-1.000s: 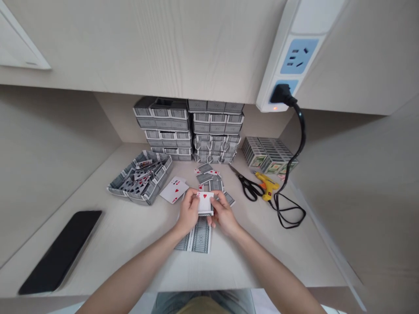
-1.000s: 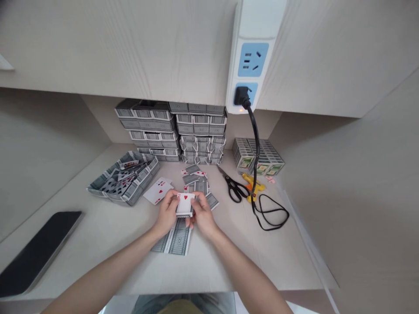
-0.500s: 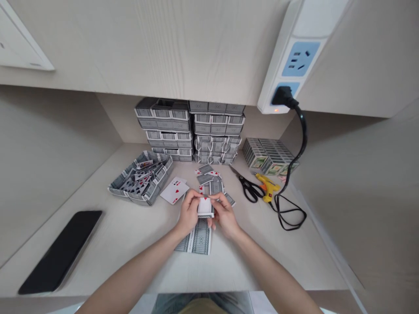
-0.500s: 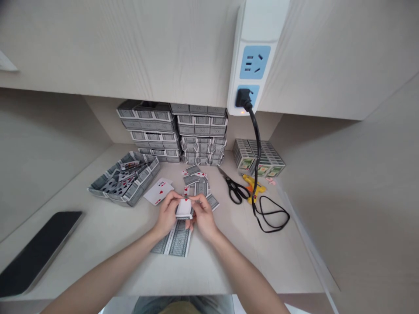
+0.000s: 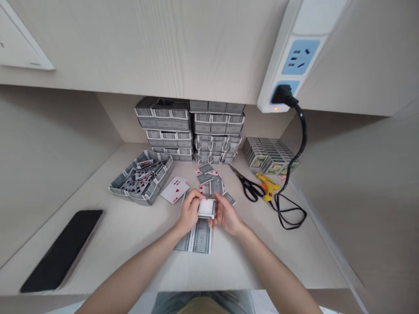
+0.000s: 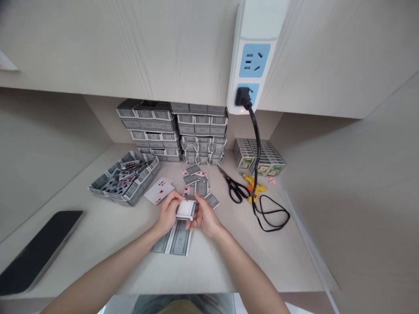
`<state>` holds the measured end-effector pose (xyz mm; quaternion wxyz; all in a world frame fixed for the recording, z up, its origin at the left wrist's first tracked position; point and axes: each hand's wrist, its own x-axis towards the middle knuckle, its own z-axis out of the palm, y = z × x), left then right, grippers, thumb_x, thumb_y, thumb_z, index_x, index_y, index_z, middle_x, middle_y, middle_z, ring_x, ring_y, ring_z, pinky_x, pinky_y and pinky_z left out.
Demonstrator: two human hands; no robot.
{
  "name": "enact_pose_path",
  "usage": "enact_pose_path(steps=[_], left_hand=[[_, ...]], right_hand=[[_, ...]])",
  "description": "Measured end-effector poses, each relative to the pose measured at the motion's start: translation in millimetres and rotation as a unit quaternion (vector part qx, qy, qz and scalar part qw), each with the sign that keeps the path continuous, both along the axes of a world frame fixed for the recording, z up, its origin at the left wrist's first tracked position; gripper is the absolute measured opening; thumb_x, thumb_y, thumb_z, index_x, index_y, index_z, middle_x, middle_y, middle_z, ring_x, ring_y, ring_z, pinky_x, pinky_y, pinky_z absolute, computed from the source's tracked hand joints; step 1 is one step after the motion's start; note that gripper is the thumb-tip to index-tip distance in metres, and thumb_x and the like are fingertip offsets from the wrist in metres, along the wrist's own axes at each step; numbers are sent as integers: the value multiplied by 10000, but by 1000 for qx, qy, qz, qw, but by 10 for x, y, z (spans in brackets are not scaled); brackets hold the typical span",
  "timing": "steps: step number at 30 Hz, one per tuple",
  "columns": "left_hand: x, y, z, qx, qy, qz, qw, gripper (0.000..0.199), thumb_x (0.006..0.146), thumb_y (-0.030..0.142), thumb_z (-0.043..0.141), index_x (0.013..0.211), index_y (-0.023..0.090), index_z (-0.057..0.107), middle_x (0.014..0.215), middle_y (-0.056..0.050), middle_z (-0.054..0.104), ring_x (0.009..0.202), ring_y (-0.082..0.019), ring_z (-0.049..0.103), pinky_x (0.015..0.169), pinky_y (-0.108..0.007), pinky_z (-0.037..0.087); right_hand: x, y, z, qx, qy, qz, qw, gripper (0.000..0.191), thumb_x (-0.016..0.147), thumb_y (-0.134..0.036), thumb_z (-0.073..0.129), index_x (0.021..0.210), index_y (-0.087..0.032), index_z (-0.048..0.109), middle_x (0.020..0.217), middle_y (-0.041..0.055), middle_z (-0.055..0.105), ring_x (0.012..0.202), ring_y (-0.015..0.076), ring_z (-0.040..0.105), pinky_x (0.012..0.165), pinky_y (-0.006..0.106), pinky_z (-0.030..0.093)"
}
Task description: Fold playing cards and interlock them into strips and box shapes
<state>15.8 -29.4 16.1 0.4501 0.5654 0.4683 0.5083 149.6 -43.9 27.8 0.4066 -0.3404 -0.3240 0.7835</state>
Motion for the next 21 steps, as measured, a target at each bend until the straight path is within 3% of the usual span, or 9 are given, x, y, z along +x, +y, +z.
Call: enact_pose_path(steps=[3, 5, 11, 15, 18, 21], left_hand=[[10, -56, -5, -30, 3, -49, 998, 123, 761, 256, 398, 736, 196, 501, 566, 46, 477, 434, -95, 438, 393, -204, 331], [11, -81, -3, -42, 5, -71, 997, 133, 774, 270, 388, 765, 204, 502, 552, 55, 467, 382, -86, 409, 357, -201, 300], [-53, -45, -33, 45, 40, -71, 996, 142, 748, 249, 400, 695, 185, 516, 607, 11, 525, 575, -127, 472, 541, -243, 369], [-82, -29, -41, 61, 19, -88, 994, 173, 765, 294, 398, 765, 183, 531, 597, 10, 504, 547, -131, 450, 528, -251, 354], [-72, -16, 21, 66, 20, -65, 995, 209, 793, 334, 409, 845, 182, 544, 654, -1, 540, 579, -137, 481, 550, -254, 381], [-39, 4, 84, 73, 52, -51, 995, 290, 827, 371, 392, 830, 169, 600, 827, -54, 616, 798, -180, 552, 727, -296, 425]], right_hand=[[32, 16, -1, -28, -32, 70, 997, 470, 820, -567, 332, 779, -137, 518, 476, 13, 563, 330, 112, 505, 285, 182, 326], [56, 11, -4, -6, -49, 82, 995, 442, 810, -550, 392, 728, -136, 525, 488, 24, 580, 319, 100, 487, 281, 180, 294], [72, -15, -2, 53, -56, 74, 994, 420, 762, -568, 499, 732, -149, 522, 425, -34, 509, 316, 100, 477, 285, 177, 235], [50, -18, 16, 64, -55, 70, 994, 399, 775, -555, 493, 764, -157, 514, 425, -42, 502, 322, 103, 478, 295, 180, 232], [47, -17, 27, 84, -54, 50, 994, 380, 799, -536, 469, 784, -159, 510, 438, -35, 521, 332, 98, 471, 320, 185, 277], [57, -14, 29, 101, -44, 35, 993, 354, 804, -503, 485, 828, -153, 525, 546, -10, 572, 409, 105, 523, 375, 197, 352]])
